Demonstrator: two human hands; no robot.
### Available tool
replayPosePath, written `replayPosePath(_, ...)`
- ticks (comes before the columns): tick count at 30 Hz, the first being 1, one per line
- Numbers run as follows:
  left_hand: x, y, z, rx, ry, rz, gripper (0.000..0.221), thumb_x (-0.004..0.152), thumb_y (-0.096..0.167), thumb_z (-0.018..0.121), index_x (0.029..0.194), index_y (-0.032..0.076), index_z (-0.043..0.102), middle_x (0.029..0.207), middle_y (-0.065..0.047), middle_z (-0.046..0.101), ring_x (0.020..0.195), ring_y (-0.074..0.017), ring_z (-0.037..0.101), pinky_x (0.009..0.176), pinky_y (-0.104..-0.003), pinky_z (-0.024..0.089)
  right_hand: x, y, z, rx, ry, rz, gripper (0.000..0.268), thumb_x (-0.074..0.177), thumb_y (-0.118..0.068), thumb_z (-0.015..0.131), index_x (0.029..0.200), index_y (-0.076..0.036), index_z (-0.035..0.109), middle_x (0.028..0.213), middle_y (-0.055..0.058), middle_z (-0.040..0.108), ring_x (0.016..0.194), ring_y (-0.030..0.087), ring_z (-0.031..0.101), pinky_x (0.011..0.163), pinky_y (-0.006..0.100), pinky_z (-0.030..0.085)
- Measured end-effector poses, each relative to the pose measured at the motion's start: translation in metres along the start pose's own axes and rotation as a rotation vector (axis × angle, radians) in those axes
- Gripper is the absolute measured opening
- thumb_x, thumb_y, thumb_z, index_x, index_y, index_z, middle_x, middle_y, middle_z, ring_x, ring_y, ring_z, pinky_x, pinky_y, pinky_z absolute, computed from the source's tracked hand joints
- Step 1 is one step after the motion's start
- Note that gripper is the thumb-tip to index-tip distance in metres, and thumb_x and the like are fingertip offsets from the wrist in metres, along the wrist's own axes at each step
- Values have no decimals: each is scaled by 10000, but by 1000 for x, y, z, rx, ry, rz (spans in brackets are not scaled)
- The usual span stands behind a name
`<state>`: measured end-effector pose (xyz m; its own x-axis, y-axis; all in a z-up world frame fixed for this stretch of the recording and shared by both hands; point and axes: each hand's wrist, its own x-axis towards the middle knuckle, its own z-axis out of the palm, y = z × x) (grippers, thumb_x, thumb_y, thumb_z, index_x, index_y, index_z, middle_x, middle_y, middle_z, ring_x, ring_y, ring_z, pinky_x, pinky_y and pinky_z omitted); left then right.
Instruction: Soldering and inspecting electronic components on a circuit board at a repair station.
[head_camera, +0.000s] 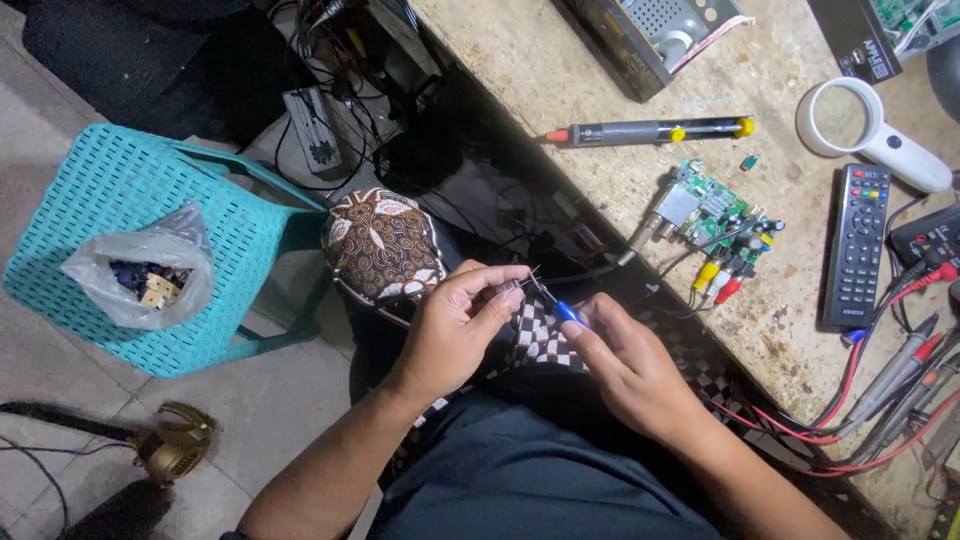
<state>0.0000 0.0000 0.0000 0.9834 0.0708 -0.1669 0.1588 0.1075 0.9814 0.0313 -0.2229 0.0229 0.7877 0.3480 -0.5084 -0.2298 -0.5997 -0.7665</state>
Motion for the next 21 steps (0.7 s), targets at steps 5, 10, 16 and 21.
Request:
replayPosePath(5,1,-7,-1,-10,22,2,252,967,69,678,1187,-38,738,892,-111,687,768,-161,717,686,-275,611,2,-4,0,-51,-11,25,311,993,-395,610,930,-92,648,739,168,733,703,307,718,678,471,563)
replayPosePath(10,2,-13,-2,-14,39,2,243,963,73,686,1174,-34,743,884,-115,697,753,-170,725,673,-281,612,7,-7,1,-63,-28,32,329,991,-407,597,936,-87,652,717,168,735,688,319,723,668,471,567)
replayPosePath(16,10,-38,-2,-15,26,-97,257,971,98,690,1189,-29,741,878,-106,673,799,-178,731,712,-286,627,25,5,10,-87,-53,89,343,1009,-413,548,910,-102,654,688,172,697,688,344,691,682,491,558)
replayPosePath(21,20,-72,2,-72,66,-213,277,962,83,680,1196,-57,729,900,-128,666,845,-217,743,754,-301,644,45,20,24,-91,-49,94,360,1044,-377,497,897,-89,657,675,160,674,668,338,676,666,464,544)
